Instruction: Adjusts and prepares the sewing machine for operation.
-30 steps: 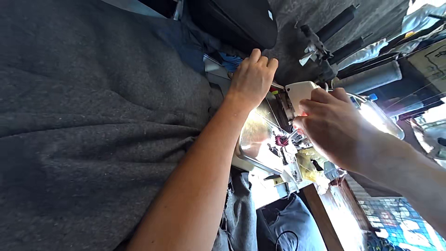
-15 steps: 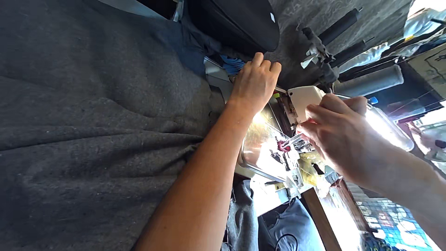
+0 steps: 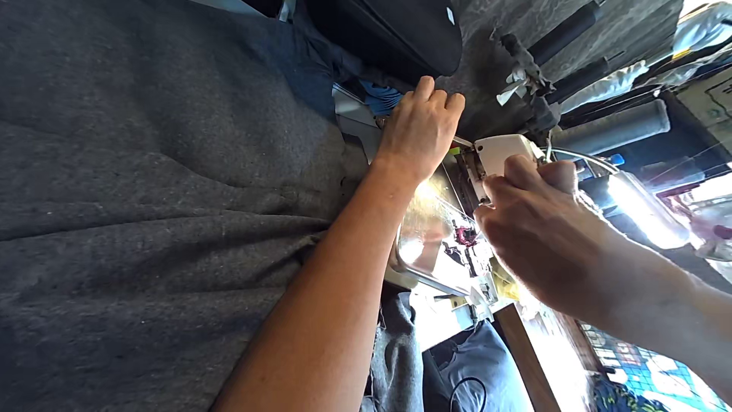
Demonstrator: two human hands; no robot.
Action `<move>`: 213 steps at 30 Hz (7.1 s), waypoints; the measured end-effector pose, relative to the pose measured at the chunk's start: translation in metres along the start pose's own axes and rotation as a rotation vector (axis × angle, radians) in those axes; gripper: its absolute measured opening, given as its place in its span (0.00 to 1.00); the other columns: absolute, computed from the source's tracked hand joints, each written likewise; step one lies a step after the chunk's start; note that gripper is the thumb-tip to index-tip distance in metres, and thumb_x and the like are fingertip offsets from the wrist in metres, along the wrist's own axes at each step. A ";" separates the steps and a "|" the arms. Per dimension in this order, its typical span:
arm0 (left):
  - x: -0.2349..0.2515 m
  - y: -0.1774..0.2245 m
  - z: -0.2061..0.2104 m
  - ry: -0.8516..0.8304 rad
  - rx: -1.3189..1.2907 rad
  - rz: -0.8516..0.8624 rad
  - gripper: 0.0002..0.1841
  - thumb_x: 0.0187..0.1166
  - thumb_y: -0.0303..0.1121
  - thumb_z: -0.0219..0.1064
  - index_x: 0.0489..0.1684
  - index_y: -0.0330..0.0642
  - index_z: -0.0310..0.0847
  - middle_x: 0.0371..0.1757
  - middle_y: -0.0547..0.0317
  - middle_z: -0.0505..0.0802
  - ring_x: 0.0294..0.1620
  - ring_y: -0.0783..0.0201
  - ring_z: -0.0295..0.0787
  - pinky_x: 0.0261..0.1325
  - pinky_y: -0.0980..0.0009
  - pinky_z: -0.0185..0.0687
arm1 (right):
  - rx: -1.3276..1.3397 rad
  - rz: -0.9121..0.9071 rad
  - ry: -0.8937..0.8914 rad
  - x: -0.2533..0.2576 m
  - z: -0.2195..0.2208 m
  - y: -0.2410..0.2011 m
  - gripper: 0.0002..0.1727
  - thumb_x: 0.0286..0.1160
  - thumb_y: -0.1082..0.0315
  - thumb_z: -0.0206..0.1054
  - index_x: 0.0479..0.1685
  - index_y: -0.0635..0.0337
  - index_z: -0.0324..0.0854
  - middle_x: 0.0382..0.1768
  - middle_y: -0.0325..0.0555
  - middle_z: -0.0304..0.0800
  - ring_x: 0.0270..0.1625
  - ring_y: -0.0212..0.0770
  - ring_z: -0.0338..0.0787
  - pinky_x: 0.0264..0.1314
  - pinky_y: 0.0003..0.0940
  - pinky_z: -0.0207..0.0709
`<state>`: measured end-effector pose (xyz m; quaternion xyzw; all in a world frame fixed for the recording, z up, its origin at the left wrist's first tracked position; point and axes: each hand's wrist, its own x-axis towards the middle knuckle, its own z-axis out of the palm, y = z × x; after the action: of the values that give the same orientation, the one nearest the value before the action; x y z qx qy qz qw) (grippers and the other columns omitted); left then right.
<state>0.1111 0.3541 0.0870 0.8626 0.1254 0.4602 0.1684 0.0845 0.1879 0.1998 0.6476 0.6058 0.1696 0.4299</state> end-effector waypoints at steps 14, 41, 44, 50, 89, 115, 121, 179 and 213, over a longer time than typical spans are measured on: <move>0.001 0.000 -0.001 -0.007 -0.042 -0.017 0.09 0.85 0.26 0.59 0.48 0.31 0.85 0.44 0.41 0.91 0.62 0.39 0.86 0.60 0.53 0.81 | 0.035 -0.019 0.172 -0.008 0.006 0.017 0.10 0.70 0.72 0.70 0.21 0.55 0.88 0.28 0.50 0.79 0.45 0.58 0.82 0.48 0.56 0.64; 0.001 0.001 -0.001 -0.005 -0.043 -0.018 0.09 0.86 0.27 0.60 0.49 0.31 0.85 0.44 0.41 0.91 0.61 0.39 0.86 0.60 0.54 0.81 | -0.025 -0.025 0.213 -0.003 0.011 0.003 0.13 0.61 0.84 0.66 0.17 0.57 0.82 0.36 0.52 0.85 0.51 0.56 0.82 0.57 0.57 0.62; 0.001 0.001 -0.001 0.000 -0.067 -0.016 0.10 0.86 0.26 0.59 0.49 0.30 0.85 0.44 0.40 0.91 0.62 0.39 0.85 0.61 0.52 0.81 | -0.051 -0.040 0.250 -0.001 0.006 0.003 0.13 0.66 0.82 0.64 0.19 0.56 0.83 0.38 0.52 0.86 0.52 0.55 0.82 0.56 0.56 0.61; 0.001 0.000 -0.001 -0.011 -0.062 -0.026 0.10 0.86 0.27 0.59 0.50 0.30 0.85 0.44 0.41 0.91 0.62 0.39 0.86 0.61 0.53 0.81 | 0.019 -0.069 0.260 -0.005 0.010 0.017 0.09 0.72 0.71 0.69 0.26 0.53 0.91 0.38 0.53 0.88 0.53 0.60 0.84 0.58 0.62 0.61; 0.002 0.000 -0.002 -0.021 -0.042 -0.015 0.10 0.85 0.24 0.57 0.50 0.32 0.85 0.44 0.42 0.91 0.63 0.40 0.85 0.62 0.55 0.79 | -0.090 -0.102 0.028 0.012 -0.001 0.002 0.12 0.62 0.80 0.69 0.17 0.55 0.85 0.32 0.49 0.82 0.53 0.56 0.83 0.59 0.58 0.63; 0.003 0.001 -0.005 -0.052 -0.047 -0.026 0.10 0.86 0.23 0.56 0.51 0.30 0.84 0.45 0.41 0.91 0.65 0.39 0.84 0.62 0.53 0.79 | 0.009 -0.074 0.204 -0.002 0.003 0.024 0.11 0.74 0.63 0.69 0.25 0.53 0.88 0.32 0.49 0.82 0.53 0.60 0.82 0.57 0.62 0.60; 0.003 0.001 -0.005 -0.056 -0.042 -0.028 0.10 0.86 0.24 0.56 0.50 0.31 0.84 0.45 0.41 0.91 0.64 0.39 0.84 0.63 0.54 0.79 | -0.017 -0.045 0.179 -0.009 0.004 0.024 0.09 0.72 0.65 0.70 0.24 0.53 0.88 0.31 0.50 0.81 0.52 0.61 0.82 0.54 0.62 0.61; 0.002 -0.002 -0.002 -0.011 -0.045 0.006 0.09 0.86 0.24 0.57 0.48 0.30 0.84 0.44 0.40 0.91 0.64 0.38 0.84 0.61 0.53 0.80 | 0.024 -0.104 0.112 0.014 0.002 0.018 0.13 0.66 0.77 0.69 0.16 0.54 0.81 0.30 0.46 0.81 0.50 0.53 0.81 0.62 0.58 0.57; 0.000 -0.006 -0.001 -0.031 0.023 0.044 0.06 0.86 0.27 0.60 0.43 0.33 0.82 0.41 0.41 0.90 0.61 0.38 0.84 0.62 0.52 0.78 | 0.259 0.118 0.444 -0.034 0.048 0.016 0.11 0.76 0.68 0.62 0.26 0.52 0.86 0.35 0.46 0.80 0.53 0.56 0.77 0.59 0.58 0.57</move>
<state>0.1099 0.3596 0.0852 0.8741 0.1092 0.4489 0.1503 0.1227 0.1407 0.1947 0.6786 0.6630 0.2534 0.1891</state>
